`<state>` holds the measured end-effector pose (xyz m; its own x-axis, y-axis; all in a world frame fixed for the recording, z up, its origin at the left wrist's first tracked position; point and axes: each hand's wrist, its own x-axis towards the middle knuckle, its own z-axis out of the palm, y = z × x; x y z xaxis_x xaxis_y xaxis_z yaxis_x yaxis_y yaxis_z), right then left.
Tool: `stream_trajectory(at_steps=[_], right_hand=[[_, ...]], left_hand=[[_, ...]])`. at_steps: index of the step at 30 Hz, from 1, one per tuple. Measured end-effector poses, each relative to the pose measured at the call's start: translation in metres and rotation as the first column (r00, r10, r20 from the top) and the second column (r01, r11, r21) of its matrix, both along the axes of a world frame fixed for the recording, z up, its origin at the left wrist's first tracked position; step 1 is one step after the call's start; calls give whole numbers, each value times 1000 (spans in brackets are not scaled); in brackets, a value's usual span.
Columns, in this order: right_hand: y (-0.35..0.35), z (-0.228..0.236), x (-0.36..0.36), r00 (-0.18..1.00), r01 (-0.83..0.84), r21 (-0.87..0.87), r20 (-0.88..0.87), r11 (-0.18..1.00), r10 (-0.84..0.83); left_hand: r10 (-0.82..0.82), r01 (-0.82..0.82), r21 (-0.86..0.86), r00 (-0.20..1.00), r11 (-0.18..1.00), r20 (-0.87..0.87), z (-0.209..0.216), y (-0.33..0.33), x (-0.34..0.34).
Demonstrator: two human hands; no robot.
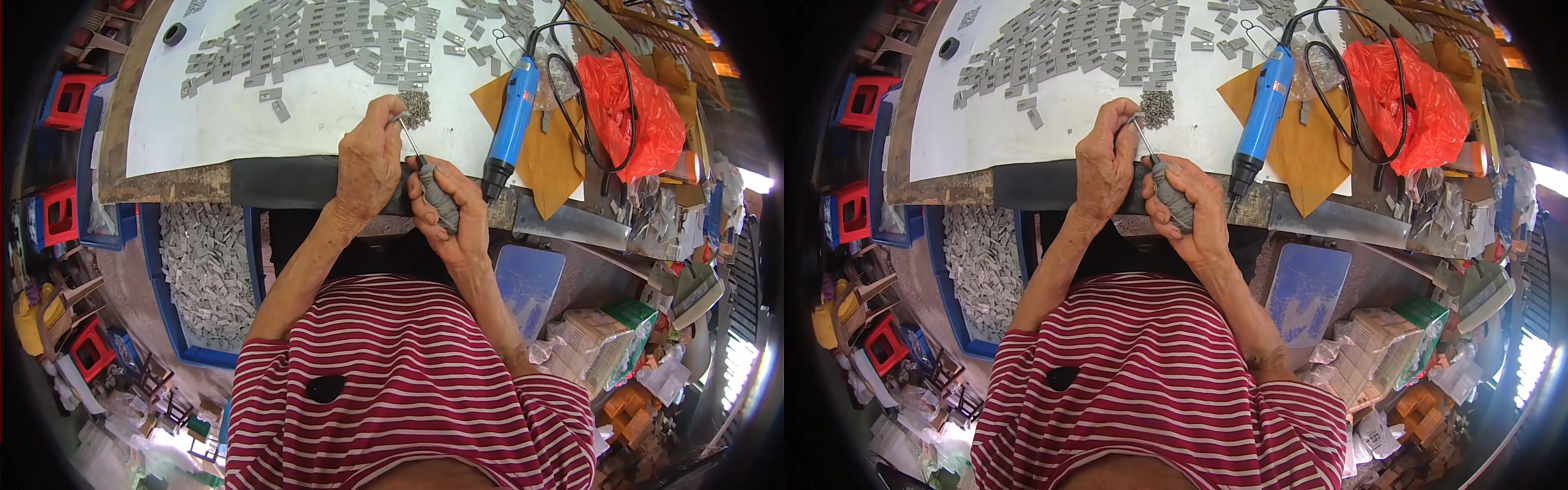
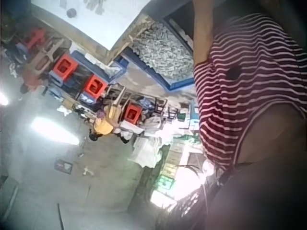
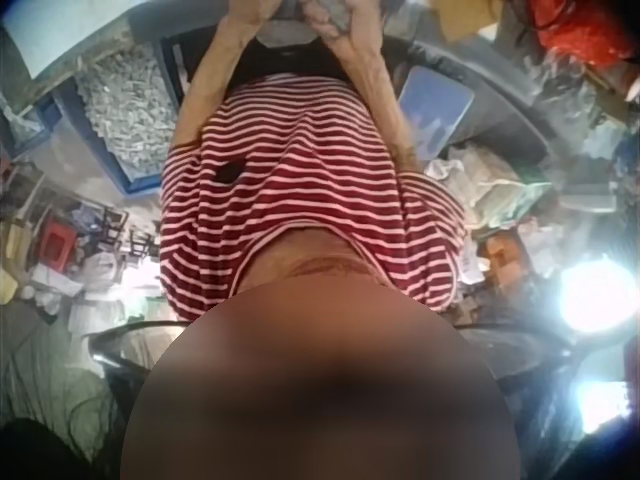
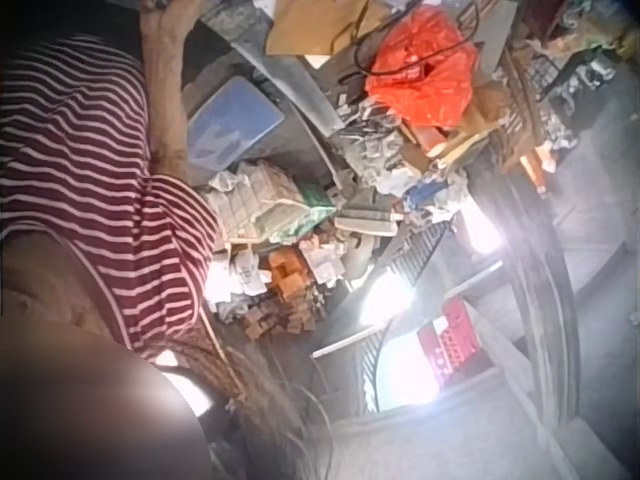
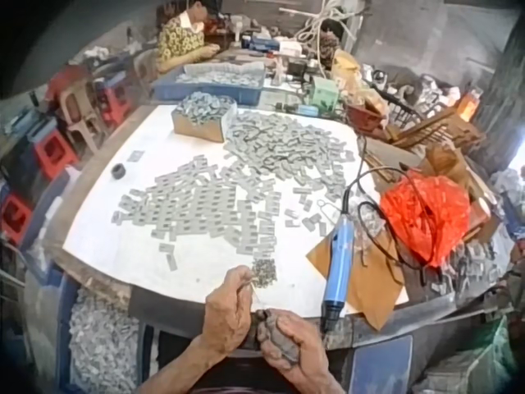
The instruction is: The person is using an electric screwdriver to fasten tiny screws into small metal components at a workbench.
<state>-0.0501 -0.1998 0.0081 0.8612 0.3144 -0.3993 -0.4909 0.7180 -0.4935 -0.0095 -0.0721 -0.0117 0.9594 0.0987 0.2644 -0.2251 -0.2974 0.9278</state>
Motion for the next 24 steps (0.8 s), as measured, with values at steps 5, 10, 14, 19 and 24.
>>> stream_trajectory(at_steps=[5,10,14,19,24], right_hand=[[-2,11,3,999,-7,-216,36,976,15],[-6,15,5,997,-12,-331,69,944,37],[-8,21,7,990,-9,-445,124,895,72],[-9,19,14,756,318,-905,423,284,500],[-11,37,19,491,566,-820,250,-87,834]], left_hand=[[-10,5,85,998,996,62,-1,0,0],[7,-29,206,994,978,109,-4,2,0],[13,-47,253,991,966,133,-4,-1,2],[15,-58,324,991,944,136,-6,1,2],[4,-49,354,992,934,128,-6,0,3]])
